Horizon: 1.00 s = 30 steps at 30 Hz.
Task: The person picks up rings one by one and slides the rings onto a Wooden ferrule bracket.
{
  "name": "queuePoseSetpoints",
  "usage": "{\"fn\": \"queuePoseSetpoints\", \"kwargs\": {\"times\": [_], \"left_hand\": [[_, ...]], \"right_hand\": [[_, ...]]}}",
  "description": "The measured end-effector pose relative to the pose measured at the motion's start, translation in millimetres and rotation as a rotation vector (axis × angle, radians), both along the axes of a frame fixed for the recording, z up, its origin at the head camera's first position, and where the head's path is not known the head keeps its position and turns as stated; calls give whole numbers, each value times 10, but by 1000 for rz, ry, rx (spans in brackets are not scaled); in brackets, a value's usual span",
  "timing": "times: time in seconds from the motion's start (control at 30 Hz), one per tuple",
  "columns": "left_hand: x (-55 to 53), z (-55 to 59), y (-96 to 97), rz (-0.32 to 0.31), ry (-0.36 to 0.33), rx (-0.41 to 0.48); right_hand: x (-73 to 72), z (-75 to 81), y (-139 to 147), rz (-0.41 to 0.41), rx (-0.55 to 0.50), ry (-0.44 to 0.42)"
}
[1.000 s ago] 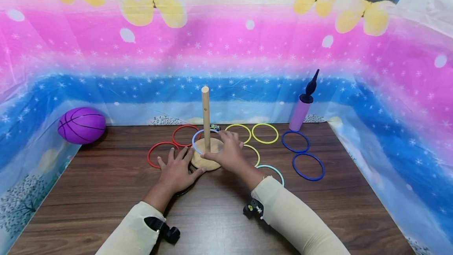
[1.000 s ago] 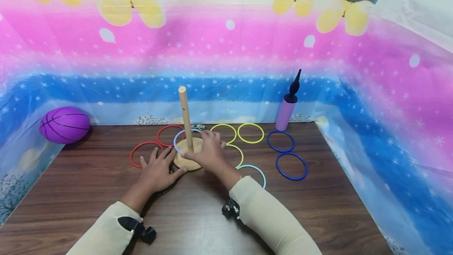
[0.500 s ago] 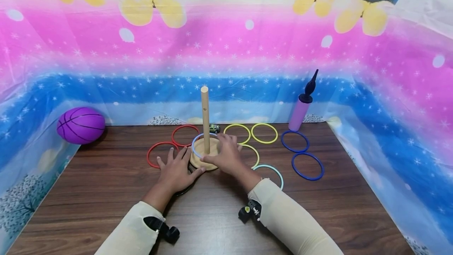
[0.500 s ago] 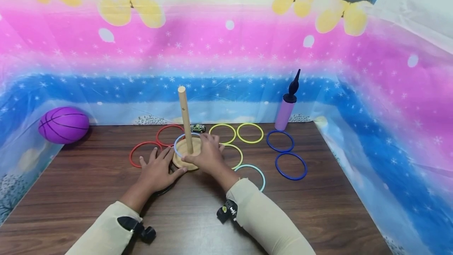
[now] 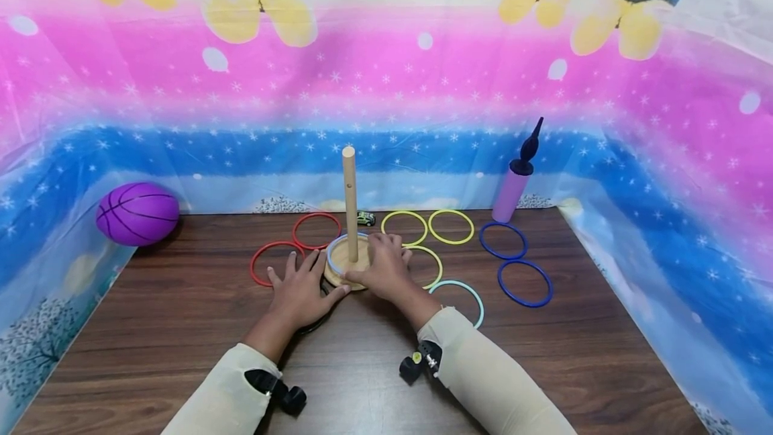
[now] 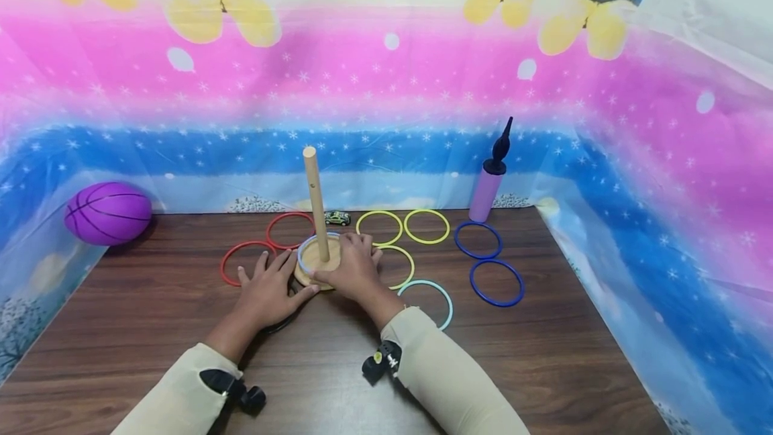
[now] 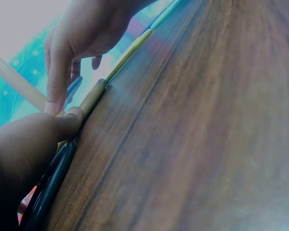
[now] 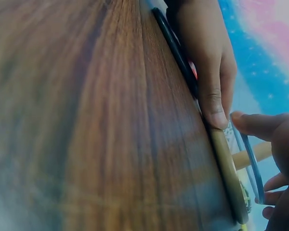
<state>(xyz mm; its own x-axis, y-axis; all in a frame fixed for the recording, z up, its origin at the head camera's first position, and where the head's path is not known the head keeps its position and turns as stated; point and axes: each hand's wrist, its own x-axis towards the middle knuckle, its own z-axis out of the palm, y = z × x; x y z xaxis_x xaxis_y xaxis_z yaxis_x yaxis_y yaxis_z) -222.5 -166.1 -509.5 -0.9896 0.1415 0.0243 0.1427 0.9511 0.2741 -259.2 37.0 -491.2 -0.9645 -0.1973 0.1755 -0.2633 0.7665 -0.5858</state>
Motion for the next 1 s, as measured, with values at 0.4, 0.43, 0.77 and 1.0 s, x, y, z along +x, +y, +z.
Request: {"fn": "queuePoseSetpoints", "kwargs": {"times": [0.4,0.43,0.77,1.0], "left_hand": [[4,-6,-20,0,-15,11],[2,-8,-21,0,-14,11],[-12,-11,-13,1,-1,7],[-2,-5,-3,0,-3,12]], "right_hand": [[-1,-54,10,29,20,-11],[-3,-57,12,33,16,-9],[-12,-66,22,44,26,-26],[3,-54,33,42,30,-33]]}}
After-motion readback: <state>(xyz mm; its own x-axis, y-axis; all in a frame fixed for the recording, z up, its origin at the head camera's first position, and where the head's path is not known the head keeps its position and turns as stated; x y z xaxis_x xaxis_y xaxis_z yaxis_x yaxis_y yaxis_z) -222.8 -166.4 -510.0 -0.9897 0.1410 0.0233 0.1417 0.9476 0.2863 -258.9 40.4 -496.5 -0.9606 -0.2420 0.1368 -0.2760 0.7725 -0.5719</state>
